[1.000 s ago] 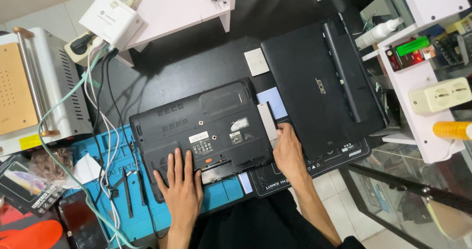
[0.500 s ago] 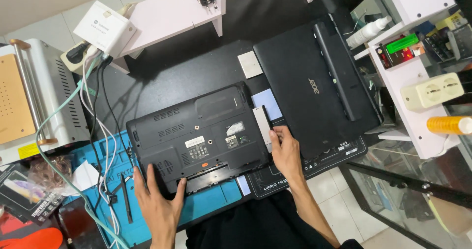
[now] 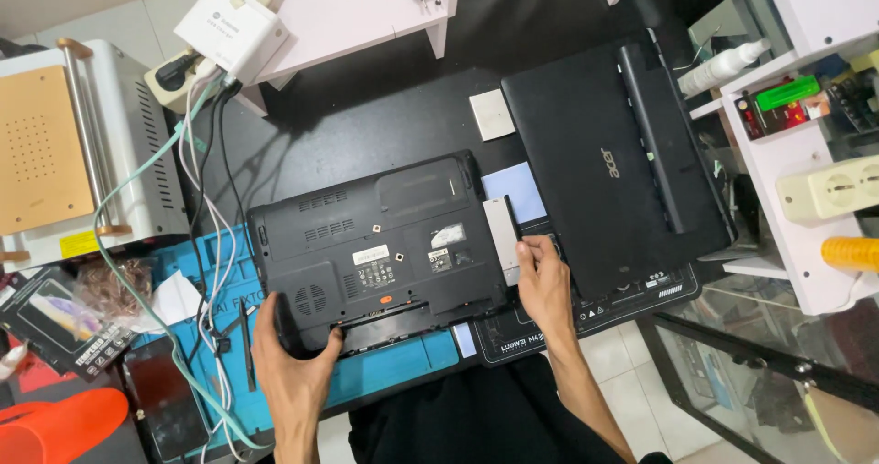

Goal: Disassembling a laptop by removing screws and components including the battery and hard drive.

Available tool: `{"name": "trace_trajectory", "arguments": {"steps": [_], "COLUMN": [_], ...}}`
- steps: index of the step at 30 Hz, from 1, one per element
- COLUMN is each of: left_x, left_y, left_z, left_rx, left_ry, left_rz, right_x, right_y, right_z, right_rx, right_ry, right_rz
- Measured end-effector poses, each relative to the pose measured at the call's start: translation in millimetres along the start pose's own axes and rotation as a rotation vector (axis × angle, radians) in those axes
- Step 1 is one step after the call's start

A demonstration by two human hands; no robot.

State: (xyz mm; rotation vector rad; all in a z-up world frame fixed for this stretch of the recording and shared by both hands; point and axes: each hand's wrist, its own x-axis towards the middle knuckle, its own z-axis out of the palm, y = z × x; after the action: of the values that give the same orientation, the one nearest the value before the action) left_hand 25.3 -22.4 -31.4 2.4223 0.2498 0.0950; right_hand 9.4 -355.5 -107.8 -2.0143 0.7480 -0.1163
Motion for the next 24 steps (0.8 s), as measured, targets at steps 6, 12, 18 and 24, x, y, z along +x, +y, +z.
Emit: {"name": "trace_trajectory", "arguments": {"steps": [6, 12, 18, 24], "left_x": [-4.7, 1.2, 14.0, 16.5], "left_y": [-2.2, -7.3, -10.3, -14.9], "left_z": [-6.5, -12.7, -23.0, -24.0], "left_rx": [0.016, -0.057, -0.043, -0.025], "left_ry": [0.010, 0.016, -0.019, -0.070], "left_rz": [-0.077, -0.117, -0.103, -0.149], "right_x": [-6.7, -26.9, -51.0, -53.3], "right_y": [17.3, 38.2, 38.4, 43.4], "right_z": [4.3, 8.6, 3.8, -0.9], "right_rx": [0.090, 0.431, 0.550, 0.624], "right_ry": [-0.030, -0.012, -0.094, -0.083], "right_rz": [0.102, 0.126, 0.397, 0.469]}}
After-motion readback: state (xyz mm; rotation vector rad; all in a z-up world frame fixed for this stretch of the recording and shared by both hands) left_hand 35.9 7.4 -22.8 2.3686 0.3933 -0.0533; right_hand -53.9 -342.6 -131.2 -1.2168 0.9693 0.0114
